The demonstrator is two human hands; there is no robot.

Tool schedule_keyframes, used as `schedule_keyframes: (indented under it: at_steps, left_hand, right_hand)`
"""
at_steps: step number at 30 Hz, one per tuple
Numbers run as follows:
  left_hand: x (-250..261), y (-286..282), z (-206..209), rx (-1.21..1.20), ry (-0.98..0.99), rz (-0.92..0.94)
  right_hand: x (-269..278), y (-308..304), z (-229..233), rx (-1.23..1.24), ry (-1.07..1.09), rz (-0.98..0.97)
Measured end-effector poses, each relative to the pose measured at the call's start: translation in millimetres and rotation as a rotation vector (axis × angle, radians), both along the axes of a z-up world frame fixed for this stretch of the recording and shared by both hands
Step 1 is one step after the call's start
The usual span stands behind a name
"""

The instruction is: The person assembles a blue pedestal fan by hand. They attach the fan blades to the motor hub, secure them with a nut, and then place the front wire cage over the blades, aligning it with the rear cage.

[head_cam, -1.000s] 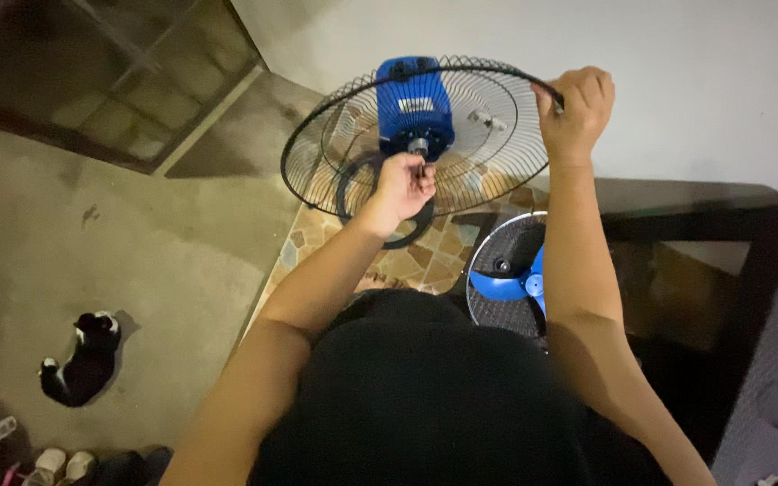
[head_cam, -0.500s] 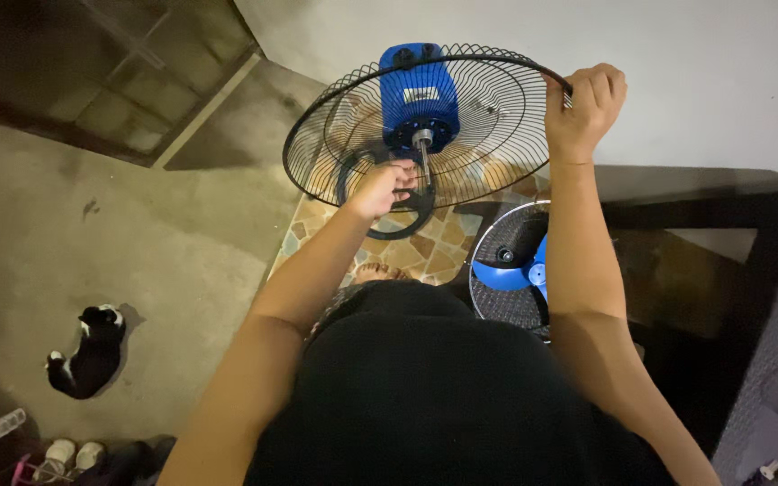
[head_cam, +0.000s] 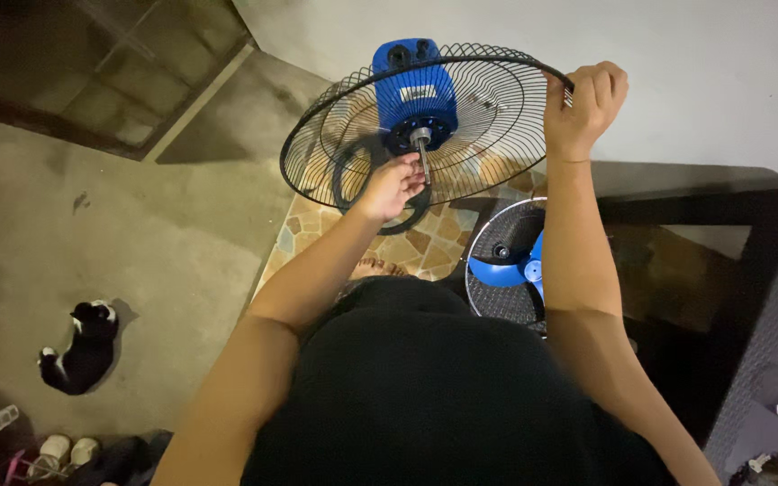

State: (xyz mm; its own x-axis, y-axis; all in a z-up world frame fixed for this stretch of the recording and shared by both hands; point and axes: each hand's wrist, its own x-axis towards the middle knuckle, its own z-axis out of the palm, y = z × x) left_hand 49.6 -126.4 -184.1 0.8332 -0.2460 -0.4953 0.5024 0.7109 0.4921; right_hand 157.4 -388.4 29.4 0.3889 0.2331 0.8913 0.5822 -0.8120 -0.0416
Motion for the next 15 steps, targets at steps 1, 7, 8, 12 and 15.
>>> schedule_keyframes:
  at_steps: [1,7,8,12,15]
  left_hand:
    - [0,-1,12,-0.091,0.019,-0.007]
    - [2,10,72,-0.113,0.012,-0.058]
    - [4,12,76,-0.042,0.002,-0.088]
    - [5,12,71,-0.022,-0.026,-0.108]
    - [6,10,58,-0.113,-0.077,-0.090]
  right_hand:
    - [1,0,0,-0.007,0.010,-0.005]
    - [3,-1,3,-0.015,0.025,-0.006]
    - [2,-1,4,-0.015,0.025,0.006]
    - [-2,-2,7,-0.005,0.065,0.020]
    - [-4,-1,12,0.020,0.134,0.010]
